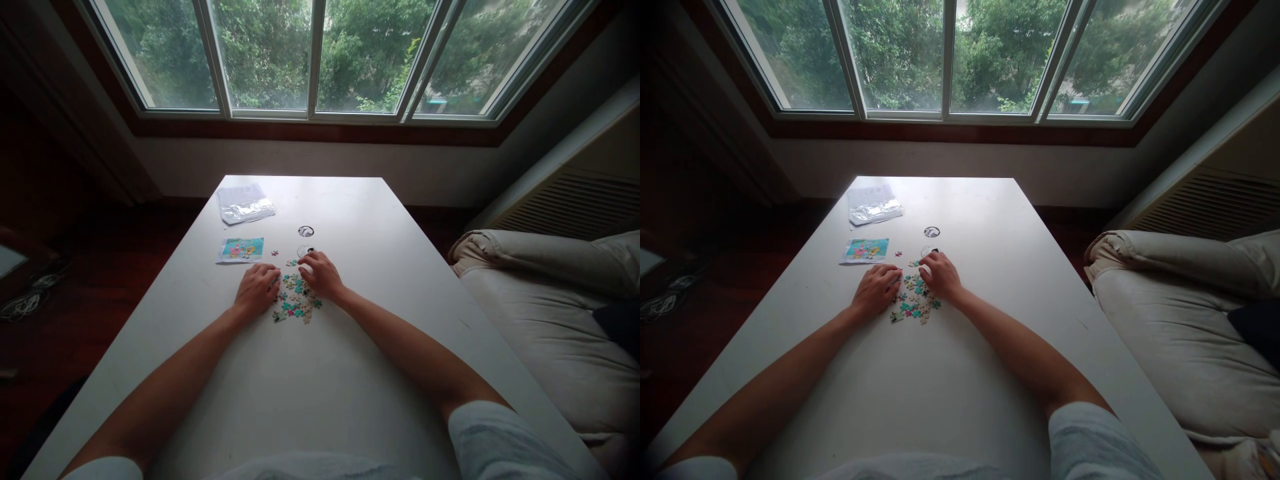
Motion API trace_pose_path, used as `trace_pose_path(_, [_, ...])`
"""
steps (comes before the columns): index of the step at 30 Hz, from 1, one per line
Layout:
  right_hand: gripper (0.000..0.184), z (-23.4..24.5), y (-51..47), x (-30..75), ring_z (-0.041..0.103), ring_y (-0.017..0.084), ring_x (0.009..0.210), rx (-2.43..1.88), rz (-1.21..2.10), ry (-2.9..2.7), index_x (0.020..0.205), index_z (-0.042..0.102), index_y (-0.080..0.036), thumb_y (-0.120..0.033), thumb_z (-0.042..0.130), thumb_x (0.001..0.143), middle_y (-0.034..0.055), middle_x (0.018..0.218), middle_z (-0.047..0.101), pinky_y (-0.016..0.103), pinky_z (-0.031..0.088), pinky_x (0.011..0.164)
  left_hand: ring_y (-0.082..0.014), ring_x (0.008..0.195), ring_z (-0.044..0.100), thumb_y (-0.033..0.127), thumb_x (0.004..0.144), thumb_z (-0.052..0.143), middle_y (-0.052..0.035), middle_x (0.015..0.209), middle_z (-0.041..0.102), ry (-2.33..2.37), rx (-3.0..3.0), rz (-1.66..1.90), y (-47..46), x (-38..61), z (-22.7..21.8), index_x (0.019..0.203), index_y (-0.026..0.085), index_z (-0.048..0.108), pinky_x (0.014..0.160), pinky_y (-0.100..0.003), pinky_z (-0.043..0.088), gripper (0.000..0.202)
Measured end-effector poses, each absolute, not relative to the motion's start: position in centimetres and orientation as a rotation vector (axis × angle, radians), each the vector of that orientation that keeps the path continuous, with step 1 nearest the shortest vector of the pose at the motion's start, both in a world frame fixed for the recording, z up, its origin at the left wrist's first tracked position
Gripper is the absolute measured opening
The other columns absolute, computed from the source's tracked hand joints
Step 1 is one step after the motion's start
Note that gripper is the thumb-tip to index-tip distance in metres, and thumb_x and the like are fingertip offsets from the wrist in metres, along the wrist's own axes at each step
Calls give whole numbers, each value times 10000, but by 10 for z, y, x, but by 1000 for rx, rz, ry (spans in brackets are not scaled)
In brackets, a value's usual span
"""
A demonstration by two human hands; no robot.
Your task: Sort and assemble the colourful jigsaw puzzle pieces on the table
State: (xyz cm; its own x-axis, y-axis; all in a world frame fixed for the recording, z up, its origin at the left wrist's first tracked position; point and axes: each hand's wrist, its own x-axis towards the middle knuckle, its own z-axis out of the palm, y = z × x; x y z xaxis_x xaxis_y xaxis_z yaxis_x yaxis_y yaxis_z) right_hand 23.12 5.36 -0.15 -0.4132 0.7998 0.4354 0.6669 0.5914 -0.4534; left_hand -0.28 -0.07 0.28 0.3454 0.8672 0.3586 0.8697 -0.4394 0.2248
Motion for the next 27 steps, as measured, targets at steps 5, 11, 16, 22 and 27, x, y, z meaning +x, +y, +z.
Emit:
trace_pose_path(5, [243, 14, 67, 215, 545, 244, 1068, -1211, 160, -2369, 1130, 704, -203, -364, 623, 969, 105, 1118, 639, 379, 444, 915, -263, 1242, 531, 307, 973, 516, -69, 1290, 649, -1678, -2574, -711, -1, -4, 3, 1214, 252, 666, 1084, -459, 420, 290])
trace_pose_path(11, [224, 12, 72, 191, 522, 282, 1054, -1283, 33, -2484, 1017, 717, -177, -377, 643, 949, 136, 1058, 651, 398, 423, 881, -267, 1254, 530, 280, 956, 533, -71, 1300, 644, -1702, -2568, -709, -1, -5, 2, 1235, 260, 659, 1093, -464, 421, 307])
trace_pose_path(16, [187, 6, 70, 184, 497, 290, 1072, -1220, -74, -2518, 985, 696, -167, -319, 588, 973, 151, 1088, 643, 407, 396, 891, -261, 1248, 531, 295, 966, 528, -72, 1299, 641, -1722, -2541, -715, 1, -6, 1, 1219, 242, 664, 1090, -453, 426, 292])
trace_pose_path(22, [215, 4, 73, 188, 506, 280, 1039, -1160, -97, -2497, 953, 692, -155, -221, 493, 1000, 147, 1044, 658, 429, 365, 942, -258, 1251, 527, 304, 981, 514, -66, 1298, 644, -1724, -2537, -719, 1, -6, 1, 1215, 235, 668, 1092, -446, 425, 288])
trace_pose_path(27, [194, 3, 76, 192, 527, 253, 1028, -1180, 21, -2392, 959, 697, -178, -258, 524, 995, 109, 1052, 672, 398, 377, 955, -260, 1247, 534, 307, 982, 509, -58, 1285, 652, -1734, -2546, -740, 1, -5, 2, 1187, 251, 684, 1092, -453, 427, 275])
